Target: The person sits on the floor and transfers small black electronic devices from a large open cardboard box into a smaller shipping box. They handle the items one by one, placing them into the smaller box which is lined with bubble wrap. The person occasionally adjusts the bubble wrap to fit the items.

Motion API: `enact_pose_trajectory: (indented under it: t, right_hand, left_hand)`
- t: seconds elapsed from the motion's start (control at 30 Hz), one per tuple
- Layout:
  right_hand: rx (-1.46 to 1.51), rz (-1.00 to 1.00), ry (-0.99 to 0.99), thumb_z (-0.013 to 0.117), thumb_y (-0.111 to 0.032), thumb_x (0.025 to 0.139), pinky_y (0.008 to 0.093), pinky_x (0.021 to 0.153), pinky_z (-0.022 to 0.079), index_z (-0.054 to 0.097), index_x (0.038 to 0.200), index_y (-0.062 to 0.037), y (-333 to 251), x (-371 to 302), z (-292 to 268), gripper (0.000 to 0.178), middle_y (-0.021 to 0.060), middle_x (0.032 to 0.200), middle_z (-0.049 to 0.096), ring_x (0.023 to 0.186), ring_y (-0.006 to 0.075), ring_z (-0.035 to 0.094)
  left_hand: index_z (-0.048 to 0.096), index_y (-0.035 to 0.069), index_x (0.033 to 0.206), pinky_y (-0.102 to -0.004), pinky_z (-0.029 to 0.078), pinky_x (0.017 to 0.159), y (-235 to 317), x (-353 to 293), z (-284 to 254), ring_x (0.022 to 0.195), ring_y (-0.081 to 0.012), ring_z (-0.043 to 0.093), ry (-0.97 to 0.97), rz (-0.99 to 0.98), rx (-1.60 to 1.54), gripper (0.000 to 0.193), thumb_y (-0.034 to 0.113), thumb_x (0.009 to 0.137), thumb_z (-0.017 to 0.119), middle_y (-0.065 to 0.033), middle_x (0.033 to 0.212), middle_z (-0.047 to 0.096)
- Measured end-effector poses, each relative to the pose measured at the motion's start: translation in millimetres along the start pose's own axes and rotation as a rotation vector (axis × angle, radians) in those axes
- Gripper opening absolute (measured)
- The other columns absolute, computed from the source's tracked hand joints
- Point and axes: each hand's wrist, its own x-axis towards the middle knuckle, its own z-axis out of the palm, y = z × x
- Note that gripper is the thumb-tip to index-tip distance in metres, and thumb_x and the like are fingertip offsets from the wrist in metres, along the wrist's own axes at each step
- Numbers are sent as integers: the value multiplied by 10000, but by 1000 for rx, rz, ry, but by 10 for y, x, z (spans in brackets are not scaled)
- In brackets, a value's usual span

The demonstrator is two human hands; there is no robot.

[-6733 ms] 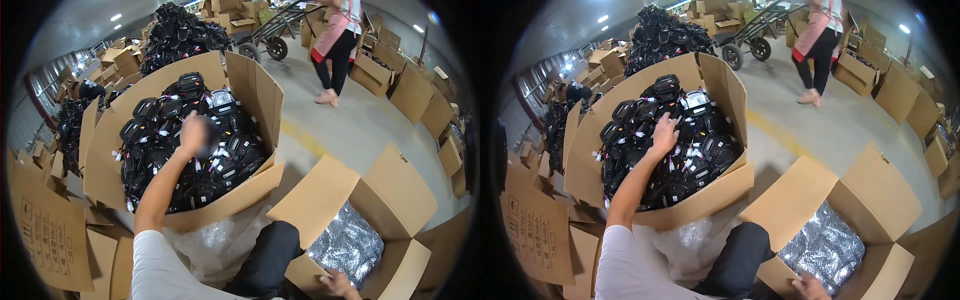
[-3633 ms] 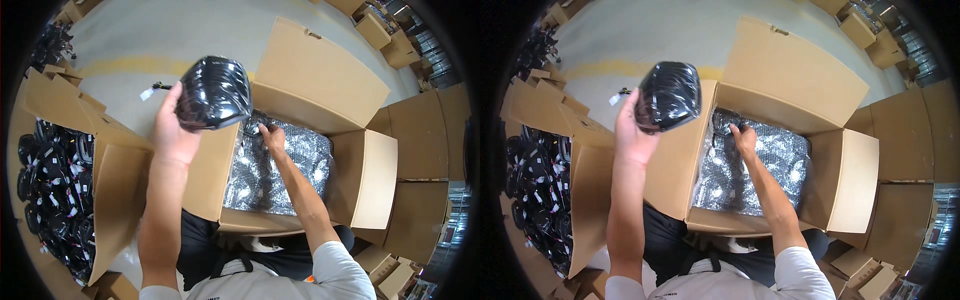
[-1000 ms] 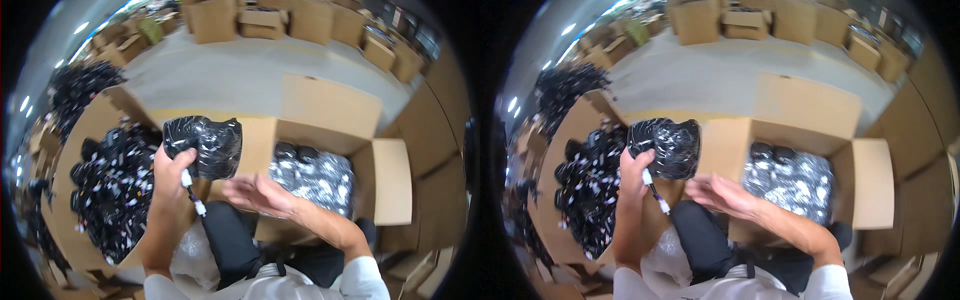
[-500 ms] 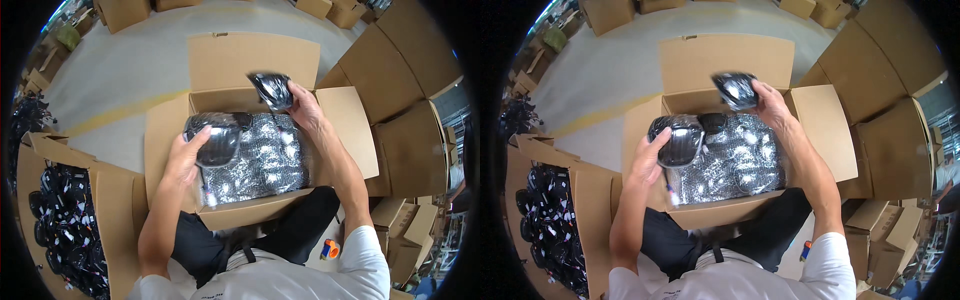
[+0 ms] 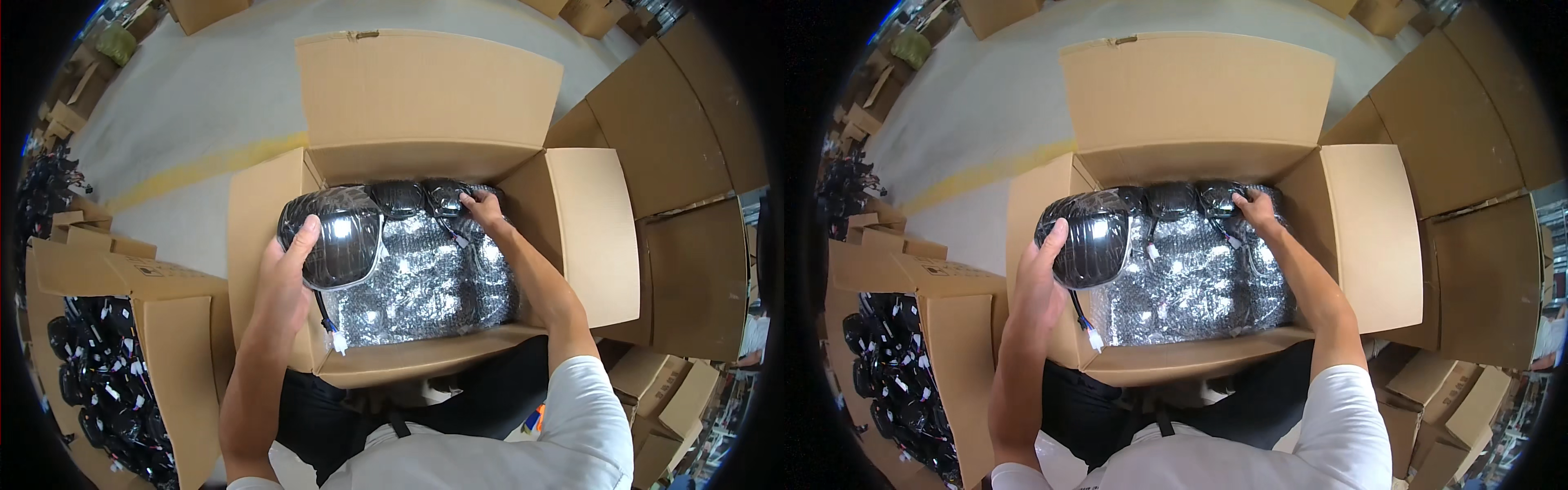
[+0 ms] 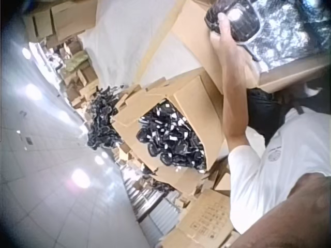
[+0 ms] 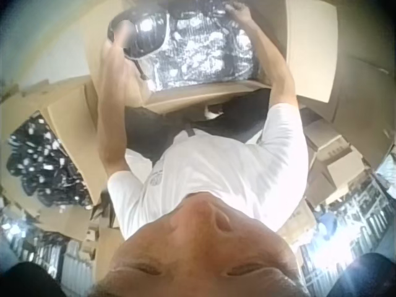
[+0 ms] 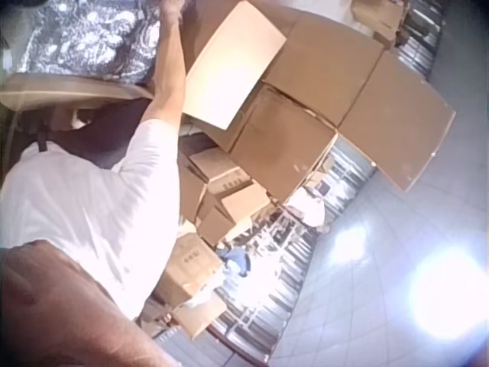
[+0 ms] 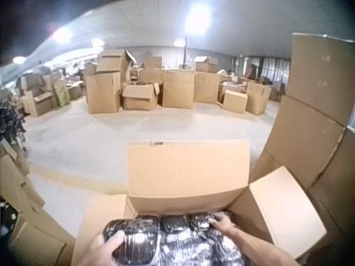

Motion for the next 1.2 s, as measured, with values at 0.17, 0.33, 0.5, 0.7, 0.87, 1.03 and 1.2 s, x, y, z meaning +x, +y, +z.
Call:
enact_pose_trajectory:
  t: [0.17, 0.33, 0.5, 0.7, 0.87, 1.03, 1.2]
  right_hand:
    - [-476, -630, 352, 685, -381, 942, 404, 944, 497, 635, 1220, 46, -479, -399, -53, 513, 171, 1155, 694, 1070, 275, 646]
    - [287, -378, -689, 503, -440, 1041, 347, 1026, 477, 457, 1415, 23, -1524, -1807, 607, 596, 106, 1291, 608, 1180, 157, 570]
    - [783, -130, -701, 736, -244, 922, 385, 949, 545, 514, 1308, -31, -1571, -2016, 622, 493, 90, 1248, 623, 1105, 187, 626]
    - [944, -28, -121, 643, -296, 985, 449, 1015, 481, 566, 1276, -36, -510, -722, -594, 398, 97, 1236, 651, 1131, 237, 619]
    - [865, 158, -65, 610, -283, 1004, 439, 1059, 445, 604, 1270, -87, -157, -127, -492, 330, 89, 1278, 629, 1184, 228, 567]
    - [434, -50, 12, 639, -389, 949, 428, 936, 501, 611, 1220, 46, 529, -120, -922, 512, 221, 1155, 663, 1036, 286, 638]
    - [-640, -805, 551, 618, -425, 974, 421, 886, 506, 594, 1150, 162, 782, 142, -790, 613, 260, 1015, 687, 914, 328, 636]
  left_hand:
    - [529, -18, 1323, -388, 519, 977, -142, 84, 116, 1113, -204, 641, -112, -3, -135, 406, 262, 1032, 569, -120, 1240, 646]
    - [495, -5, 1357, -411, 445, 1065, -370, 106, 56, 1213, -216, 581, -119, 18, -227, 416, 272, 1050, 530, -115, 1318, 603]
    - [433, 23, 1424, -400, 412, 1046, -553, 20, 187, 1260, -207, 521, -133, -56, 4, 516, 368, 1050, 522, -118, 1380, 544]
    - [362, 2, 1465, -377, 442, 999, -553, -42, 252, 1204, -229, 533, -63, -129, 136, 663, 468, 1025, 532, -154, 1312, 544]
    - [412, 21, 1427, -361, 483, 959, -502, -41, 79, 1137, -196, 589, -10, -94, 109, 567, 385, 1023, 570, -138, 1248, 608]
    - [523, 80, 1261, -327, 496, 840, -791, 143, 272, 1043, -122, 579, -168, -62, 294, 469, 437, 976, 627, -37, 1139, 627]
    - [400, -50, 1393, -302, 471, 737, -636, -97, 161, 892, -132, 548, -72, 24, 260, 692, 499, 1002, 559, -88, 997, 600]
